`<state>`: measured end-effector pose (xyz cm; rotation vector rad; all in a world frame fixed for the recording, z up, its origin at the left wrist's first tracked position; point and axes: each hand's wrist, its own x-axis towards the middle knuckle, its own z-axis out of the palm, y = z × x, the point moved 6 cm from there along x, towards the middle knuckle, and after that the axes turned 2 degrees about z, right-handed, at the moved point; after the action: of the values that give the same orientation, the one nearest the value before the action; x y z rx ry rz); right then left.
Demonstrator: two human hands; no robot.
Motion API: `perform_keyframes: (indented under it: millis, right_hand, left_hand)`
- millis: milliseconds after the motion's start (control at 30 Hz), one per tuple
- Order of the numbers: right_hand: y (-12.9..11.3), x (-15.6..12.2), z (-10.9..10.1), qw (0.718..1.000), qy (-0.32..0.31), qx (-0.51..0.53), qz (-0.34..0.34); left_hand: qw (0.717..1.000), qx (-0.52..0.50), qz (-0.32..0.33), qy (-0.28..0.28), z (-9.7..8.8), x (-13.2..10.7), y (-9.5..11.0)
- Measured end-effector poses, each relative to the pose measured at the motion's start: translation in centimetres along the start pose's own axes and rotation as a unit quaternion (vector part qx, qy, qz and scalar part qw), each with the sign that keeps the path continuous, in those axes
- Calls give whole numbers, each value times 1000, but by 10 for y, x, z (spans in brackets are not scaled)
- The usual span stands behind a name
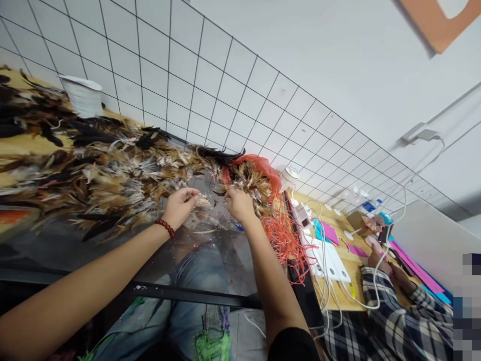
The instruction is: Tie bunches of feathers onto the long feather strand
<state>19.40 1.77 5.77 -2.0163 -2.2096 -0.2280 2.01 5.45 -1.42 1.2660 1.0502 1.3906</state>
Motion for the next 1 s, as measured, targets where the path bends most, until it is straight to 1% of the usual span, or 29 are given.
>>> perform_keyframes:
  millis: [100,233,333,433,500,533,567,600,633,667,700,733,767,800,833,900,967,1000]
  right_hand:
    - [-11,-8,-8,1000,12,1,-24]
    - [-26,-14,-5,998,33,-31,-34]
    - [-32,-14,-1,997,41,-51,-44]
    - [-35,-13,1,996,34,-21,-76]
    - [-33,-12,4,994,42,48,-86]
    - [-28,-11,6,991,55,99,-75]
    - [-21,-10,9,983,75,160,-51]
    - [-12,-9,14,968,97,229,-19]
    - [-3,-9,20,946,117,302,16]
    - [5,-9,29,918,129,373,46]
    - [11,-10,38,888,133,434,69]
    - [15,-10,46,862,132,483,85]
    - [16,-12,52,842,126,516,92]
    - [15,-14,55,832,119,533,94]
    - [13,-16,56,831,115,537,91]
    - [5,-21,52,851,108,509,73]
    - [-7,-25,44,878,99,465,45]
    - [-12,-26,41,887,94,451,30]
  left_hand:
    - [999,18,20,-35,6,-2,0]
    - [992,57,107,-33,8,-4,8]
    - [985,76,148,-43,9,-6,12]
    - [978,111,162,-69,11,-8,14]
    - [977,129,141,-92,13,-7,12]
    - [980,126,116,-99,12,-6,9]
    - [985,112,85,-99,11,-4,6]
    - [991,89,49,-90,9,-2,2]
    - [995,63,15,-74,6,0,-2]
    - [997,42,-11,-58,3,2,-4]
    - [998,30,-22,-41,0,3,-5]
    - [999,33,-13,-25,-3,4,-3]
    - [998,52,14,-11,-5,4,2]
    - [995,81,55,-2,-7,4,9]
    - [988,115,104,-1,-7,1,17]
    - [965,178,190,-27,-2,-6,30]
    - [940,219,247,-86,7,-14,35]
    - [928,231,267,-119,11,-18,36]
